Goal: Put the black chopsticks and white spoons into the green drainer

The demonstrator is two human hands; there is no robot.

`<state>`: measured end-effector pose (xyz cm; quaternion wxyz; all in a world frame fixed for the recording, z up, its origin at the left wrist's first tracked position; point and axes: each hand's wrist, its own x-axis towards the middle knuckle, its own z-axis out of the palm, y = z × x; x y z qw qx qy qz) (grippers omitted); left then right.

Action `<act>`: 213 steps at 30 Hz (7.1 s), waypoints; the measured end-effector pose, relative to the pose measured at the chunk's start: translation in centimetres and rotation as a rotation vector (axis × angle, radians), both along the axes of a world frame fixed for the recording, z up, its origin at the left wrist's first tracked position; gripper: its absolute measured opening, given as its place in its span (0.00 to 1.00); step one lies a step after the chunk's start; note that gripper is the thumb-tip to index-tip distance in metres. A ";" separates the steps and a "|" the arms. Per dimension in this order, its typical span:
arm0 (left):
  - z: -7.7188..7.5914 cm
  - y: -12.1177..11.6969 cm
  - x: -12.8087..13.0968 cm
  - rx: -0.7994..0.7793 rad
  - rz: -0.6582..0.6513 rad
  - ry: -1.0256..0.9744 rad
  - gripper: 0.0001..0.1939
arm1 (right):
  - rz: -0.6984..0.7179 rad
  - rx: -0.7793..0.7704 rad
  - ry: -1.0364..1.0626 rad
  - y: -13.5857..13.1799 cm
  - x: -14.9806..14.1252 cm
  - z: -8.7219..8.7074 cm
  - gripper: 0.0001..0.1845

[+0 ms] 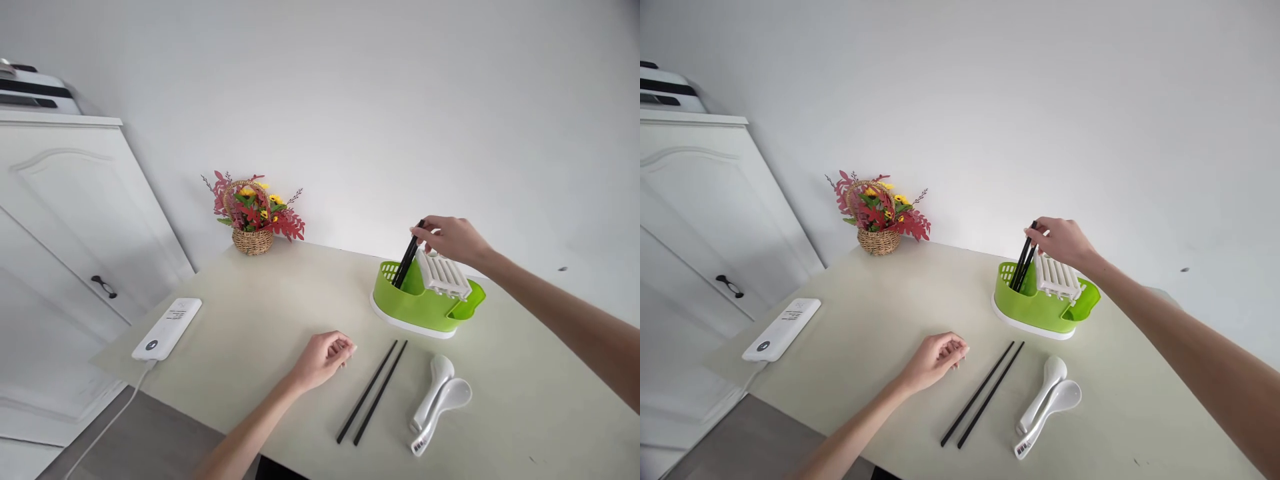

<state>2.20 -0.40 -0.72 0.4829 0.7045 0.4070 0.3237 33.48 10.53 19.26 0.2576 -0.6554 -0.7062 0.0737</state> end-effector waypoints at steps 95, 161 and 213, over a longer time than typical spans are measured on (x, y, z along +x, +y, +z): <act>0.6 -5.9 -0.8 0.061 0.012 -0.132 0.15 | 0.436 -0.192 0.207 -18.4 -8.7 0.8 0.14; 2.2 -6.1 -0.9 0.080 -0.040 0.161 0.24 | 0.538 -0.221 -0.518 -13.9 2.3 -3.0 0.16; 2.7 -6.1 -0.3 0.077 -0.005 0.205 0.21 | -0.197 0.722 -0.285 -12.4 2.4 0.7 0.16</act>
